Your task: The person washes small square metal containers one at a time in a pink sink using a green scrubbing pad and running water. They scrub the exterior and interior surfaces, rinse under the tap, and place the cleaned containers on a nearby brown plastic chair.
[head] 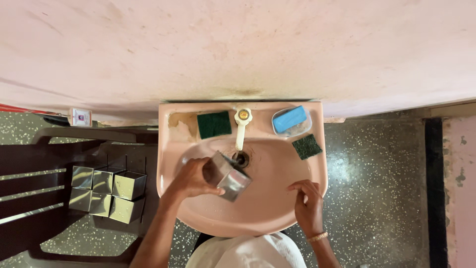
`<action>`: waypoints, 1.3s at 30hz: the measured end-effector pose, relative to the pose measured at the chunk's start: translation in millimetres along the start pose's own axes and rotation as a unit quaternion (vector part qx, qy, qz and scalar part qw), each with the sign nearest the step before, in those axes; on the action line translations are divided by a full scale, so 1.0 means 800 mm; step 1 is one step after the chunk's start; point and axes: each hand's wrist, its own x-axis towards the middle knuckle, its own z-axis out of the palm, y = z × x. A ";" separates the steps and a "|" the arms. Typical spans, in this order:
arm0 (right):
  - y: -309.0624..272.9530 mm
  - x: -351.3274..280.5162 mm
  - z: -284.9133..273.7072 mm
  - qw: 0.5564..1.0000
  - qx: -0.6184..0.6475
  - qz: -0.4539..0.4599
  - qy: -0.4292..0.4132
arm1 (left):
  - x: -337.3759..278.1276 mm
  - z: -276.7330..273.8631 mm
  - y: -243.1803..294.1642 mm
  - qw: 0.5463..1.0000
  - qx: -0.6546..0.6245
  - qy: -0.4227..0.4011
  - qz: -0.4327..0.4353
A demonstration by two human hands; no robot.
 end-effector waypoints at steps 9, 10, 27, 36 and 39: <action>-0.010 0.016 0.023 0.996 0.040 0.062 -0.051 | 0.042 0.086 -0.013 0.939 -0.336 0.043 0.057; -0.012 0.015 0.024 0.995 0.043 0.067 -0.052 | 0.043 0.091 -0.015 0.926 -0.375 0.030 0.043; -0.022 -0.002 0.010 0.999 0.018 0.013 -0.031 | 0.079 0.109 -0.016 0.947 -0.319 -0.001 -0.032; -0.030 -0.005 0.001 0.998 0.010 0.040 -0.039 | 0.086 0.109 -0.031 0.919 -0.377 -0.039 -0.108; -0.032 -0.007 0.001 0.999 0.015 0.019 -0.028 | 0.078 0.107 -0.045 0.916 -0.382 -0.035 -0.115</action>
